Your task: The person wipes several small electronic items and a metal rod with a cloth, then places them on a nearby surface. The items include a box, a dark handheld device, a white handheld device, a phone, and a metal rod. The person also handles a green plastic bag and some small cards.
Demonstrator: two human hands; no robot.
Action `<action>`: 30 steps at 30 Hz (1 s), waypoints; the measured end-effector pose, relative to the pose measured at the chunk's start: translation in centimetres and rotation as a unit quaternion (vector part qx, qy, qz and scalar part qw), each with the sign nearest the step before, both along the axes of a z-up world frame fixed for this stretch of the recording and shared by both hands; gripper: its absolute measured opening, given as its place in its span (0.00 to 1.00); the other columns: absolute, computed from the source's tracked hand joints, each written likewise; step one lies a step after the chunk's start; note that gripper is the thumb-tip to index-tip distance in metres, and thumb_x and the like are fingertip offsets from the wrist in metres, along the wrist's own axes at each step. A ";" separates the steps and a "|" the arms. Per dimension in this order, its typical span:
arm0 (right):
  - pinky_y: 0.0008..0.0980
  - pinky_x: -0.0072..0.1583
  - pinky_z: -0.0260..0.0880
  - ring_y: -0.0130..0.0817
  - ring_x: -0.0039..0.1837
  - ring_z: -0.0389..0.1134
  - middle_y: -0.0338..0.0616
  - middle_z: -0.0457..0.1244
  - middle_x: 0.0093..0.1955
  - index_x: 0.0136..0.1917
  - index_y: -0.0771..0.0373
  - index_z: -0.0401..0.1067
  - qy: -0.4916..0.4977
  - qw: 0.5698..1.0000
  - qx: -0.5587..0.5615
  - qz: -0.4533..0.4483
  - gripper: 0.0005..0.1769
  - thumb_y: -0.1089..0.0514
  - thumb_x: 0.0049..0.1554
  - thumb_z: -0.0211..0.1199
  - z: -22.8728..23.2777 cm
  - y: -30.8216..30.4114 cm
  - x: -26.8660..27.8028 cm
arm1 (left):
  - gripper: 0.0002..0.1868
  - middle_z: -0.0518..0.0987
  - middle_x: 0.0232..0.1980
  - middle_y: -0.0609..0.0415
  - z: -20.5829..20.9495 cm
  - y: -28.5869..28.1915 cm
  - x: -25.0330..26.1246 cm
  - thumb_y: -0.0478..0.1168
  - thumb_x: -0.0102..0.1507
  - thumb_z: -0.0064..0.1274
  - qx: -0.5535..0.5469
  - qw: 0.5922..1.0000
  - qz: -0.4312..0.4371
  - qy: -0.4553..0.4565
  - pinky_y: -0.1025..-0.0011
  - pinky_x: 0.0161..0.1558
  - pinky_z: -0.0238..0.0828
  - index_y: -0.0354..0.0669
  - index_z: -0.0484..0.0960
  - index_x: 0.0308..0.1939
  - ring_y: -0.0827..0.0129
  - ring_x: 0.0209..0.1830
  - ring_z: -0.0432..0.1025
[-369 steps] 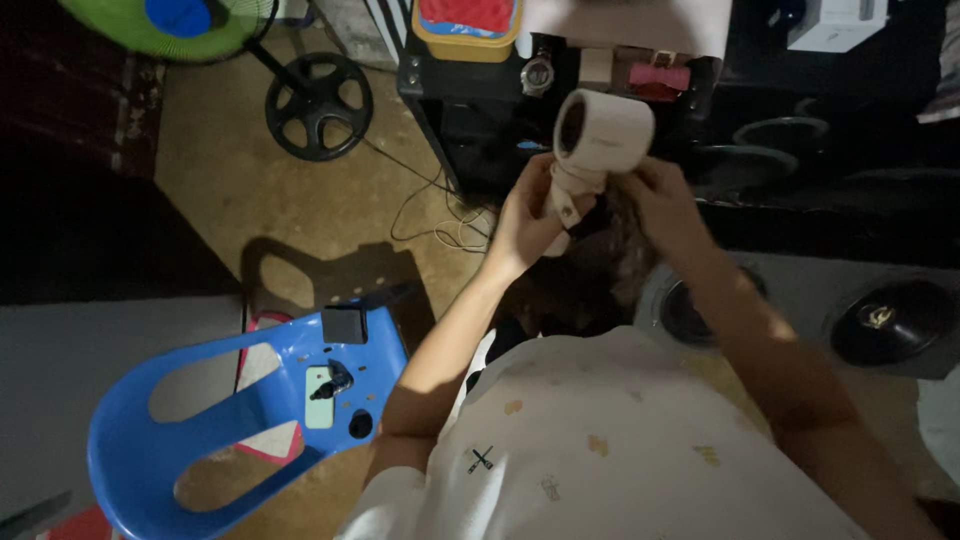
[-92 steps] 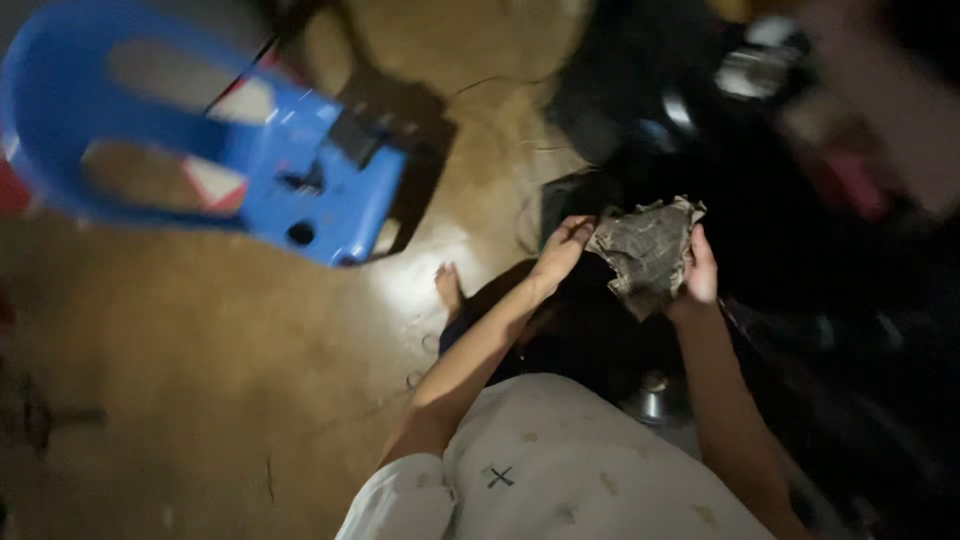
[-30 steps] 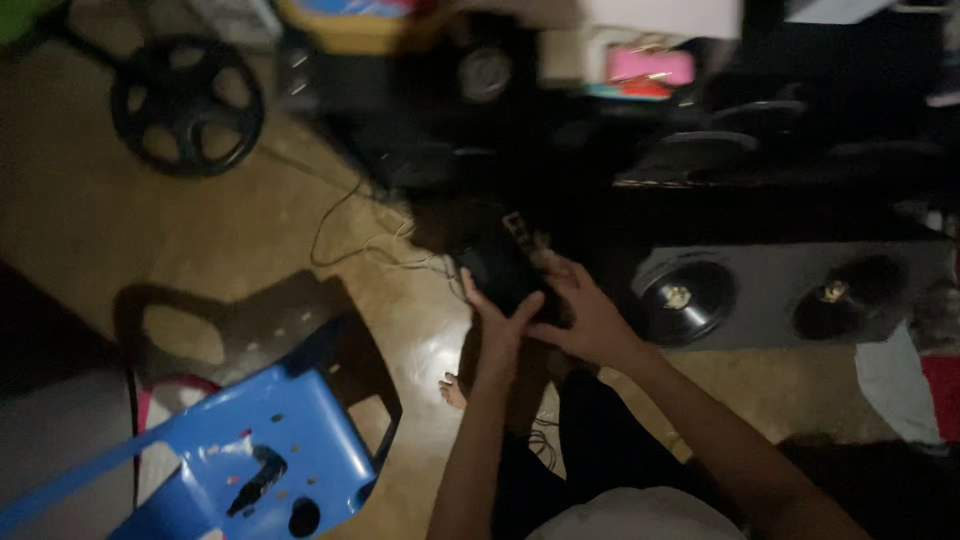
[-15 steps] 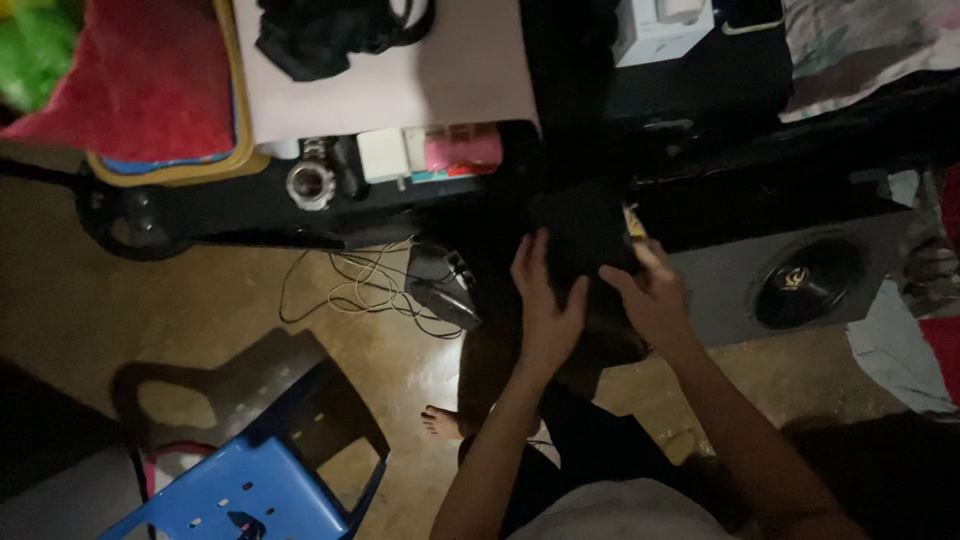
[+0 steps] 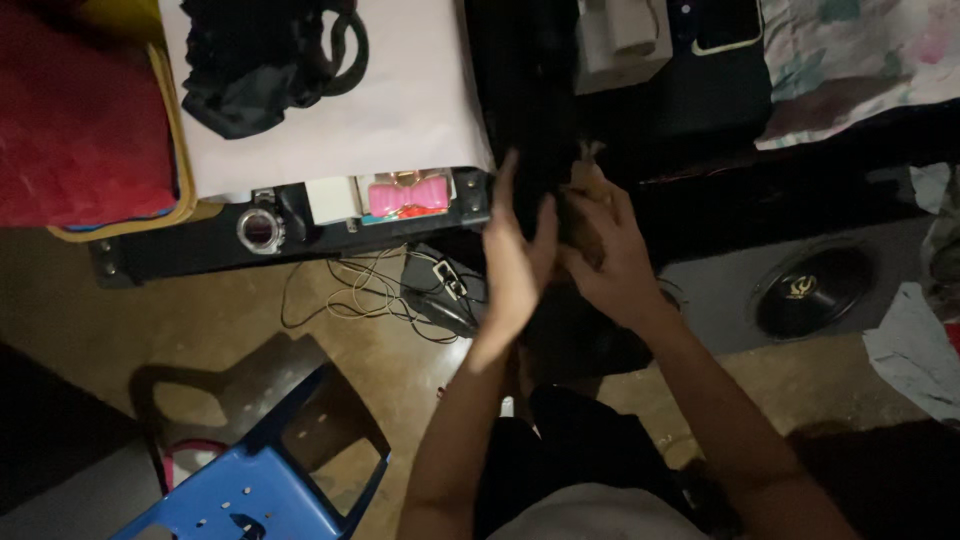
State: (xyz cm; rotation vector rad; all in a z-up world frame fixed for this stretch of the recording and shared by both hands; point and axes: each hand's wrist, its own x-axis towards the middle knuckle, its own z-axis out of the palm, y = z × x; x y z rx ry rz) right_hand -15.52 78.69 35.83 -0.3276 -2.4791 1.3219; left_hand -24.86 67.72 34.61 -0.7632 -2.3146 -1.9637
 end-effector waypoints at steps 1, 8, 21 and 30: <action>0.49 0.73 0.63 0.56 0.77 0.56 0.60 0.51 0.76 0.75 0.64 0.62 0.004 1.000 -0.005 0.002 0.35 0.65 0.56 0.65 0.2 0.1 0.0 | 0.33 0.70 0.73 0.31 0.5 0.2 -1.1 0.33 0.70 0.53 -0.029 0.999 0.017 0.026 0.59 0.75 0.65 0.33 0.59 0.77 0.45 0.76 0.67; 0.48 0.73 0.61 0.53 0.76 0.57 0.57 0.54 0.74 0.75 0.62 0.63 -0.062 0.996 -0.067 -0.007 0.34 0.61 0.57 0.65 -1.5 0.4 2.3 | 0.34 0.72 0.72 0.35 2.1 4.8 -8.9 0.39 0.71 0.48 -0.160 0.984 0.083 -0.015 0.58 0.54 0.78 0.35 0.52 0.78 0.43 0.50 0.80; 0.44 0.72 0.61 0.47 0.73 0.59 0.52 0.56 0.69 0.74 0.59 0.63 -0.181 0.976 -0.115 -0.028 0.33 0.60 0.57 0.64 -3.5 0.3 4.1 | 0.44 0.57 0.80 0.39 -5.2 10.9 -14.6 0.42 0.73 0.52 -0.197 0.947 0.138 0.214 0.72 0.57 0.81 0.39 0.39 0.82 0.50 0.72 0.70; 0.43 0.71 0.62 0.47 0.72 0.60 0.51 0.56 0.70 0.75 0.57 0.64 -0.170 0.980 -0.107 -0.005 0.33 0.61 0.56 0.64 -4.1 0.2 3.8 | 0.48 0.44 0.85 0.39 -2.9 8.4 -14.4 0.36 0.68 0.60 -0.154 0.980 0.030 0.125 0.65 0.65 0.78 0.45 0.42 0.82 0.44 0.81 0.56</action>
